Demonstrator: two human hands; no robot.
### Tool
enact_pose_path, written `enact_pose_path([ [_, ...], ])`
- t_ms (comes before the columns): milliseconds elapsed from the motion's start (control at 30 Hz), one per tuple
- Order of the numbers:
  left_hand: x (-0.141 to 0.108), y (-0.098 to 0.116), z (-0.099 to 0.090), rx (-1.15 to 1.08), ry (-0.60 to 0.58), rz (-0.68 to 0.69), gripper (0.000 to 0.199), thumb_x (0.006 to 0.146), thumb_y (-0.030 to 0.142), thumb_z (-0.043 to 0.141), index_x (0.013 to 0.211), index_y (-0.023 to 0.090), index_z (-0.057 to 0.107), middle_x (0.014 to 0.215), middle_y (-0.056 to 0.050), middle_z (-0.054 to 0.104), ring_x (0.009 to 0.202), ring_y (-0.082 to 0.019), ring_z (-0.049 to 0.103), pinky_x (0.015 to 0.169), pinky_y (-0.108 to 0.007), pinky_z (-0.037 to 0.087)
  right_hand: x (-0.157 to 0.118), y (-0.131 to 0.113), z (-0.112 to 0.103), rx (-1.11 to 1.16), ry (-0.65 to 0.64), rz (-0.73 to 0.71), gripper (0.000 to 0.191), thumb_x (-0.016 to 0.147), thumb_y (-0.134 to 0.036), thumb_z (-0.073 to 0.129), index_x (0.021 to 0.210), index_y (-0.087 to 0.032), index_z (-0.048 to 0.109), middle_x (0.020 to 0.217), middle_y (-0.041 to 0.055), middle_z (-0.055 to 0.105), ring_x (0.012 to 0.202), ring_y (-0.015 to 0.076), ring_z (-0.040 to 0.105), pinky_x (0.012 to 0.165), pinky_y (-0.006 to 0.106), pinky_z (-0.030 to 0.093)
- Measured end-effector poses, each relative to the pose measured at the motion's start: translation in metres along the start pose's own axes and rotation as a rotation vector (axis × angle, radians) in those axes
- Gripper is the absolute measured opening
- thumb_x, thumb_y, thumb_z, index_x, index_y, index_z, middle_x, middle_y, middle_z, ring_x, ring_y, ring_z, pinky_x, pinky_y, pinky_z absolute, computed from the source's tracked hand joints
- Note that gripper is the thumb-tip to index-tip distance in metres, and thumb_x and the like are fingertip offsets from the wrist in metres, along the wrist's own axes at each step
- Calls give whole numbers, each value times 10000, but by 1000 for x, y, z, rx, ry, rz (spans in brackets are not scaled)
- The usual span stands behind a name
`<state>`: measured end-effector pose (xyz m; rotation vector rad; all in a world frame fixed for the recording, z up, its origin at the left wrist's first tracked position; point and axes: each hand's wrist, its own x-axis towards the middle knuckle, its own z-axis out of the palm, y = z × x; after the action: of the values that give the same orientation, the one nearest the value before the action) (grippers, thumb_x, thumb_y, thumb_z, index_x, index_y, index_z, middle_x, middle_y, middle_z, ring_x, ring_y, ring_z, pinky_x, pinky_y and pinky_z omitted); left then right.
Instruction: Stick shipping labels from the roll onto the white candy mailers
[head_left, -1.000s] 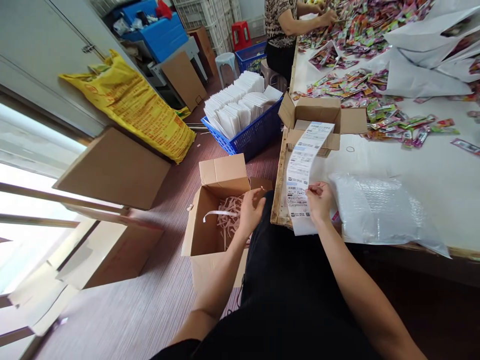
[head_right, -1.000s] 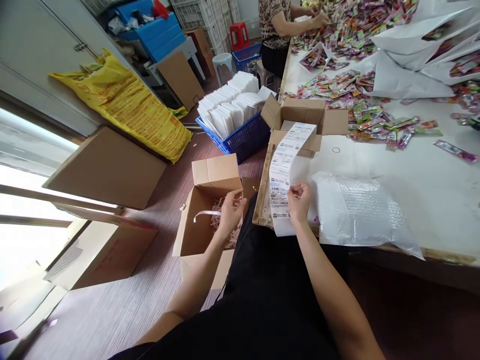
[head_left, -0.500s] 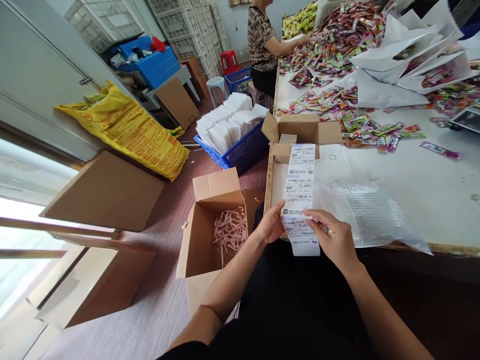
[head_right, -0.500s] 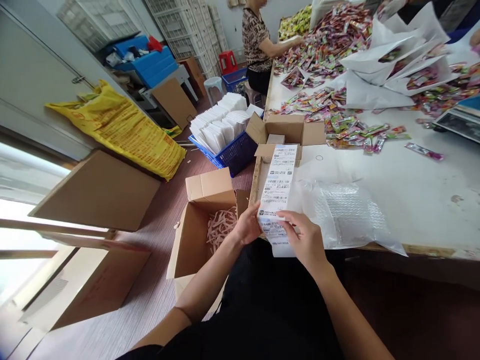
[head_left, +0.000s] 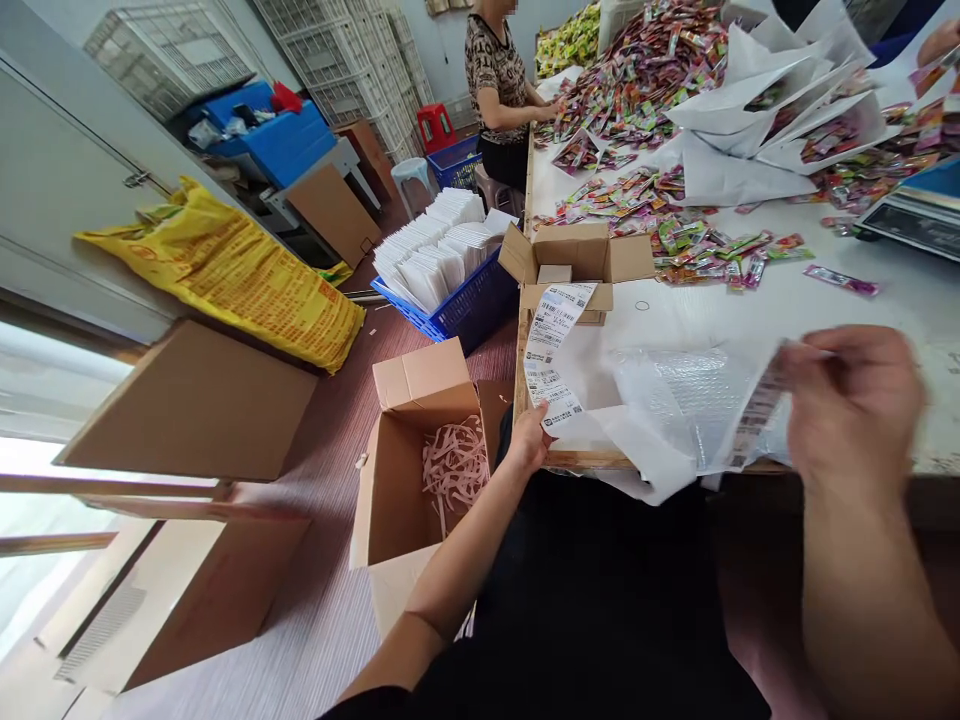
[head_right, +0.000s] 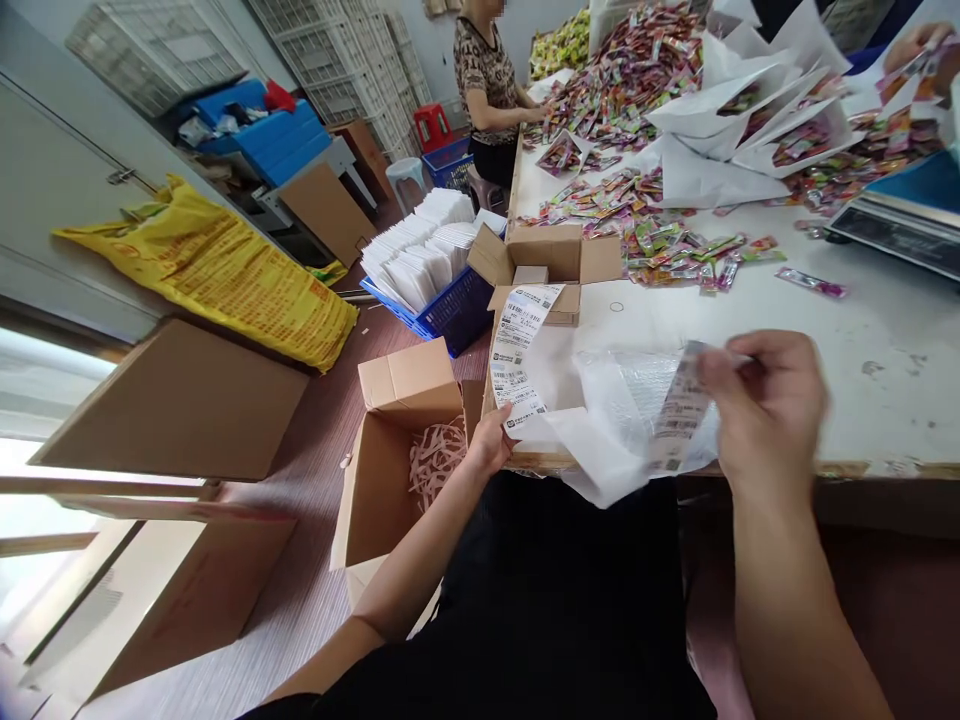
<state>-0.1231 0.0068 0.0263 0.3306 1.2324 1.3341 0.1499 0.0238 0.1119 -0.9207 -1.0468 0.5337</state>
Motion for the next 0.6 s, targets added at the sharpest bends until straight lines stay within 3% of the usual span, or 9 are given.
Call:
enact_pose_path([
  [67, -2, -3, -2, 58, -4, -8, 172, 907, 250, 631, 959, 101, 699, 946, -141, 763, 1033, -269, 712, 950, -431, 565, 11, 39, 6, -343, -215, 120, 286, 735, -364, 774, 866, -174, 605, 740, 10, 555, 627, 142, 480, 614, 305, 416],
  [100, -3, -4, -3, 71, -25, -9, 177, 887, 261, 660, 935, 96, 704, 955, -151, 763, 1040, -279, 710, 960, -436, 558, 11, 57, 10, -519, -315, 108, 271, 759, -353, 742, 906, -157, 627, 776, 46, 591, 670, 175, 519, 647, 339, 443],
  [167, -5, -6, -6, 80, -69, -8, 213, 852, 290, 703, 918, 87, 716, 979, -173, 761, 1069, -303, 701, 991, -452, 539, -1, 86, 17, -799, -444, -63, 309, 854, -339, 635, 1087, -139, 655, 1025, 148, 660, 916, 275, 599, 802, 437, 479],
  [233, -6, -7, -9, 86, -115, -14, 260, 834, 321, 719, 931, 80, 728, 1008, -188, 759, 1104, -323, 687, 1025, -468, 515, -20, 101, 19, -925, -545, -294, 333, 949, -320, 496, 1206, -169, 645, 1257, 160, 630, 1154, 311, 566, 967, 495, 441],
  [300, -6, -7, -12, 81, -158, -19, 300, 824, 346, 724, 952, 75, 733, 1038, -194, 756, 1124, -333, 678, 1047, -478, 497, -40, 106, 18, -956, -660, -451, 383, 997, -341, 404, 1263, -178, 628, 1350, 136, 606, 1271, 301, 524, 1085, 512, 377],
  [367, -5, -8, -15, 67, -193, -27, 334, 813, 367, 731, 970, 72, 733, 1049, -197, 754, 1128, -338, 677, 1054, -481, 489, -55, 107, 18, -986, -733, -514, 475, 1002, -411, 391, 1370, -158, 554, 1432, 139, 553, 1367, 313, 455, 1160, 544, 298],
  [467, -3, -9, -18, 43, -215, -34, 374, 801, 391, 739, 994, 72, 728, 1037, -196, 756, 1119, -341, 682, 1048, -483, 492, -64, 107, 19, -1056, -756, -501, 614, 979, -496, 418, 1494, -161, 421, 1549, 150, 421, 1467, 345, 321, 1185, 608, 219],
  [600, -4, -9, -19, 28, -228, -21, 410, 779, 415, 758, 981, 59, 727, 1012, -208, 756, 1111, -349, 685, 1044, -475, 494, -73, 103, 22, -1047, -778, -493, 648, 959, -506, 460, 1499, -151, 415, 1566, 173, 386, 1489, 357, 277, 1185, 631, 205],
])
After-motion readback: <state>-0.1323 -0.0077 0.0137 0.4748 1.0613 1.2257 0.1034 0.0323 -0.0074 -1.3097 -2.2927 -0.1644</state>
